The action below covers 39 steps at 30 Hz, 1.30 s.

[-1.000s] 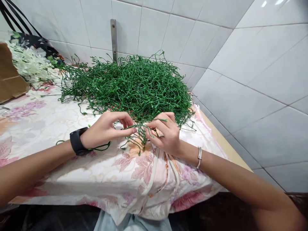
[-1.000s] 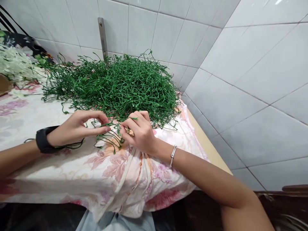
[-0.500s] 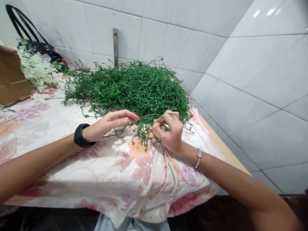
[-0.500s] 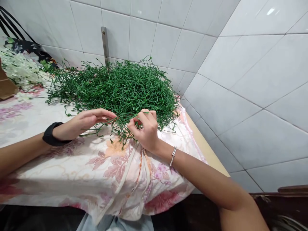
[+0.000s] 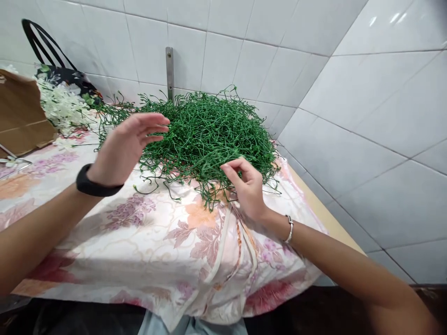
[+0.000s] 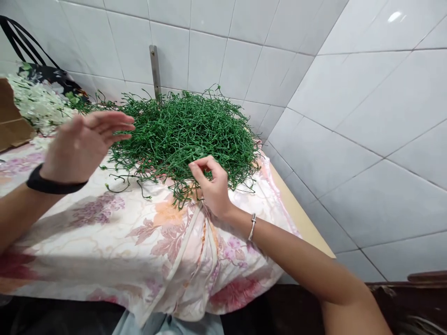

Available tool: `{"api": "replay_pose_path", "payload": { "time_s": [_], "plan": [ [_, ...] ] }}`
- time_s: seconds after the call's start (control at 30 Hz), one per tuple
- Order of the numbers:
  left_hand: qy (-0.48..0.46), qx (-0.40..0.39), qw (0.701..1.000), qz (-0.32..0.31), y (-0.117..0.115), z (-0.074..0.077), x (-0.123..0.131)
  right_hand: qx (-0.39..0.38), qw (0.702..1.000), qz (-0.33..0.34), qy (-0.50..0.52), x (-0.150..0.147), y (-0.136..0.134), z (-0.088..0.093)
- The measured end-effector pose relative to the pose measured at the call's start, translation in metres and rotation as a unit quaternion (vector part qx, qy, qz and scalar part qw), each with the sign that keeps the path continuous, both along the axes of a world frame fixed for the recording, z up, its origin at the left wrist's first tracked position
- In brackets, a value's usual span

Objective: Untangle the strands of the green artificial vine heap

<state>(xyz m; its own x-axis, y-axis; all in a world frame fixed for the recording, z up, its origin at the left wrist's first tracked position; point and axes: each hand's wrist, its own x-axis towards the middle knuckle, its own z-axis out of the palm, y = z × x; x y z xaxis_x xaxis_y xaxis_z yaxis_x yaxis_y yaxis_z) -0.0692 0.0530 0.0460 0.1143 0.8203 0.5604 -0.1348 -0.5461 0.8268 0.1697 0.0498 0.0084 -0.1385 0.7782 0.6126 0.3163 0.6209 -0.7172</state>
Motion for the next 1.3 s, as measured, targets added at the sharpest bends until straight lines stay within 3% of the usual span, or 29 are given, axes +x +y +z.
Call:
{"api": "replay_pose_path", "payload": {
  "time_s": [0.07, 0.17, 0.3, 0.37, 0.53, 0.67, 0.87, 1.13, 1.3],
  "plan": [
    [0.105, -0.009, 0.994, 0.035, -0.006, -0.010, 0.013, 0.031, 0.996, 0.040, -0.072, -0.003, -0.004, 0.000],
    [0.283, 0.016, 0.956, 0.078, -0.019, -0.024, 0.035, 0.103, 0.978, 0.075, -0.166, -0.005, -0.009, 0.000],
    [0.384, 0.116, 0.908, 0.120, -0.026, -0.032, 0.044, 0.149, 0.964, 0.080, -0.205, -0.005, -0.011, 0.000],
    [0.387, 0.141, 0.900, 0.144, -0.023, -0.034, 0.041, 0.154, 0.965, 0.066, -0.202, -0.004, -0.010, 0.000],
    [0.326, 0.139, 0.922, 0.154, -0.019, -0.036, 0.036, 0.146, 0.968, 0.050, -0.197, -0.004, -0.009, 0.000],
    [0.342, 0.189, 0.896, 0.210, -0.023, -0.033, 0.037, 0.132, 0.971, 0.037, -0.194, -0.004, -0.009, 0.001],
    [0.384, 0.206, 0.891, 0.131, -0.022, -0.033, 0.034, 0.114, 0.975, 0.039, -0.188, -0.003, -0.011, 0.003],
    [0.405, 0.250, 0.871, 0.121, -0.029, -0.037, 0.043, 0.105, 0.969, 0.071, -0.214, -0.004, -0.010, 0.003],
    [0.411, 0.265, 0.864, 0.120, -0.035, -0.036, 0.045, 0.129, 0.977, 0.056, -0.162, -0.005, -0.011, -0.001]
  ]
}}
